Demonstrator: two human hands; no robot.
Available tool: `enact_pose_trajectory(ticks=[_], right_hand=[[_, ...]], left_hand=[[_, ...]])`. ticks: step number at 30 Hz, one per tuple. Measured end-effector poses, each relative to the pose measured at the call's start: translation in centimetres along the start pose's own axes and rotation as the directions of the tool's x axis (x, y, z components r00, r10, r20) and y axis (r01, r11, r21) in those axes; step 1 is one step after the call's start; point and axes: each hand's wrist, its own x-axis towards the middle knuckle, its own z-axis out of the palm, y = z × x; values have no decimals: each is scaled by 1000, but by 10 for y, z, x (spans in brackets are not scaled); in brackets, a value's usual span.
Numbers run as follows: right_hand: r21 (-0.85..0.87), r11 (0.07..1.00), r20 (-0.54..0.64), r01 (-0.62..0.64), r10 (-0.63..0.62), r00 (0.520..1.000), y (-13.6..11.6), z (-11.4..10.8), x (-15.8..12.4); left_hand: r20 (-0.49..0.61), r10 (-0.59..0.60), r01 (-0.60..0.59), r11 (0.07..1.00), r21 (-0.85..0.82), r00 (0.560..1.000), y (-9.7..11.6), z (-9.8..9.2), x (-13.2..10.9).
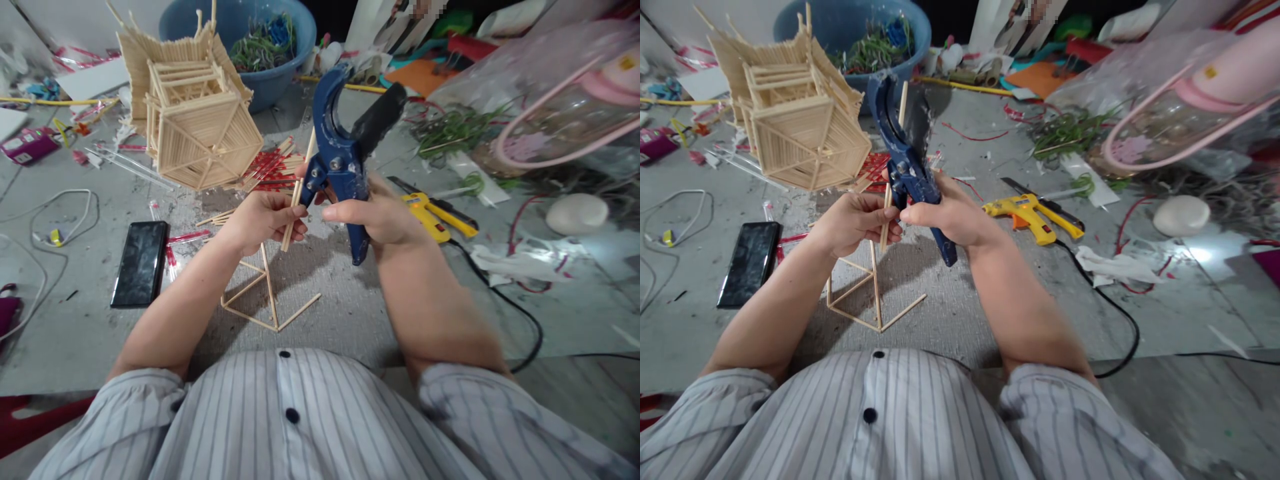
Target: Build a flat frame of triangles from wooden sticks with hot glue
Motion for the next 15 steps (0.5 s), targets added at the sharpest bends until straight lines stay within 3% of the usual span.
enact_pose_trajectory(ticks=[4, 8, 11, 15], right_hand=[[-47, 998, 13, 41, -40, 999, 2, 2, 3], [-143, 981, -23, 133, -138, 990, 10, 3, 8], [-224, 954, -75, 201, -223, 972, 19, 4, 12], [-246, 939, -73, 241, -266, 961, 27, 5, 16]], left_hand=[[-15, 66, -67, 996, -66, 998, 0, -7, 1], [-180, 149, -188, 955, -228, 972, 6, -16, 1], [-273, 142, -229, 919, -321, 952, 13, -17, 0], [-292, 139, -248, 890, -383, 946, 16, -13, -3]])
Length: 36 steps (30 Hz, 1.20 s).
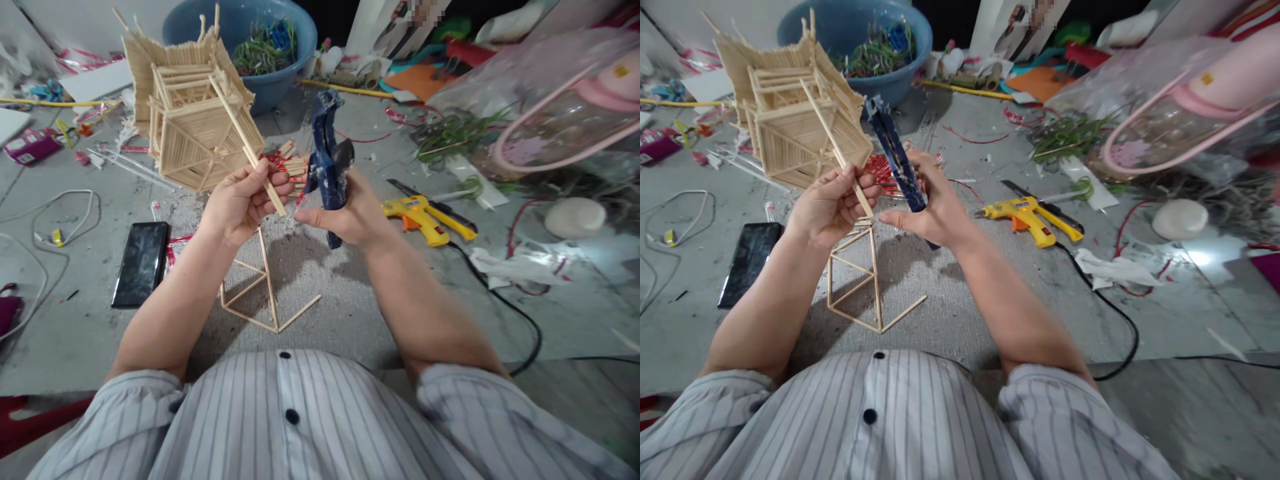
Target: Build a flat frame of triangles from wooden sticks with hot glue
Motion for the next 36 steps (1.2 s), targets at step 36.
enact_pose_trajectory(ticks=[36], right_hand=[[-120, 992, 54, 29, -23, 998, -10, 8, 1]], left_hand=[[72, 67, -77, 987, 139, 995, -3, 2, -8]])
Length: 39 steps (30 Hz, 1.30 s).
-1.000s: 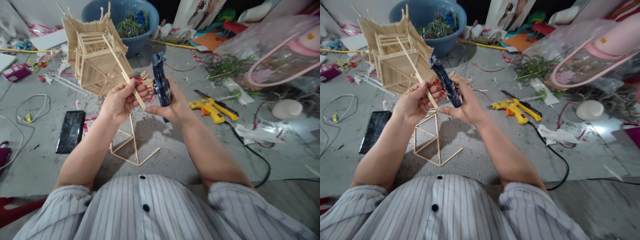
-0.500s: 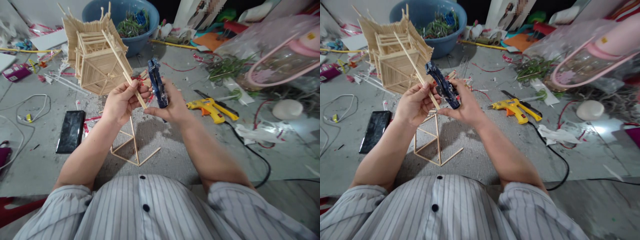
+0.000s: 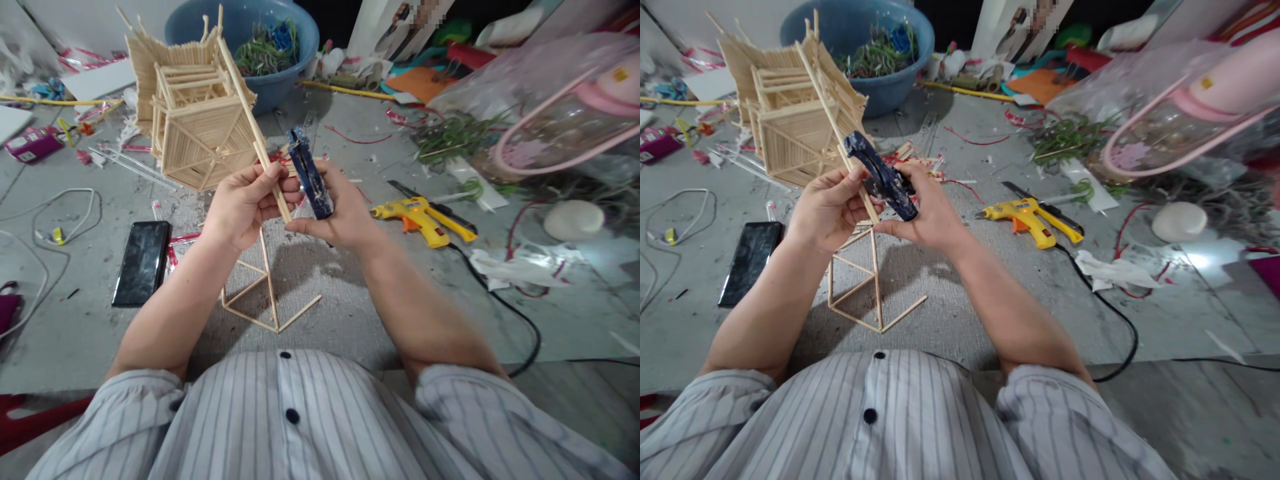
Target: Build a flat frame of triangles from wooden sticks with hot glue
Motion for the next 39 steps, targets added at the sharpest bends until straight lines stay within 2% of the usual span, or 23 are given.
enact_pose_trajectory(ticks=[4, 8, 11, 15, 20, 25, 33, 39], right_hand=[[-21, 999, -3, -40, 40, 999, -1, -9, -1], [-30, 984, -2, -177, 177, 984, -2, -28, -4], [-53, 960, 67, -275, 279, 958, -1, -38, -6], [-67, 948, 198, -312, 319, 927, -2, -37, -5], [-181, 908, 321, -379, 418, 850, -6, -25, -1], [-159, 923, 390, -351, 386, 836, -8, -17, -1], [-158, 938, 445, -308, 346, 826, -7, -15, 0], [-223, 928, 452, -300, 371, 812, -11, -14, 2]], left_hand=[[30, 31, -33, 997, 73, 999, 5, -10, 0], [121, 51, -73, 979, 189, 991, 11, -20, -1], [170, 36, -84, 954, 288, 985, 15, -25, -3], [239, 6, -108, 903, 416, 971, 15, -34, -7], [269, -40, -104, 861, 498, 962, 7, -44, -9], [325, -63, -140, 814, 564, 943, 9, -43, -10], [296, -122, -90, 787, 611, 947, 9, -35, -11], [317, -94, -155, 722, 675, 944, 10, -36, -11]])
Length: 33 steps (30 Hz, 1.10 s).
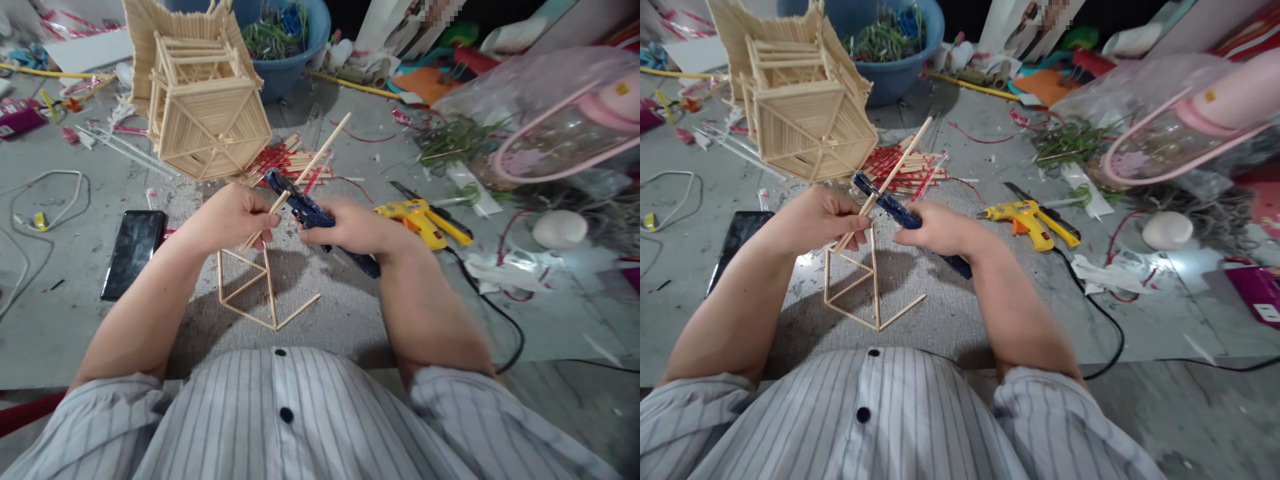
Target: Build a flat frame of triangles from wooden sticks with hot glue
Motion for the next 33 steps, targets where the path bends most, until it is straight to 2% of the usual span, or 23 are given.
enact_pose_trajectory(ticks=[11, 21, 33], right_hand=[[-49, 994, 9, -97, 98, 995, -7, 1, -2], [-144, 977, -19, -157, 156, 988, -14, 4, 1], [-261, 928, -75, -266, 255, 964, -17, 16, 22]], left_hand=[[-17, 14, -13, 998, 66, 1000, -4, -2, 1], [-46, -89, 99, 937, 334, 995, 6, -3, -2], [-189, -33, 121, 871, 476, 981, -6, -4, 5]])
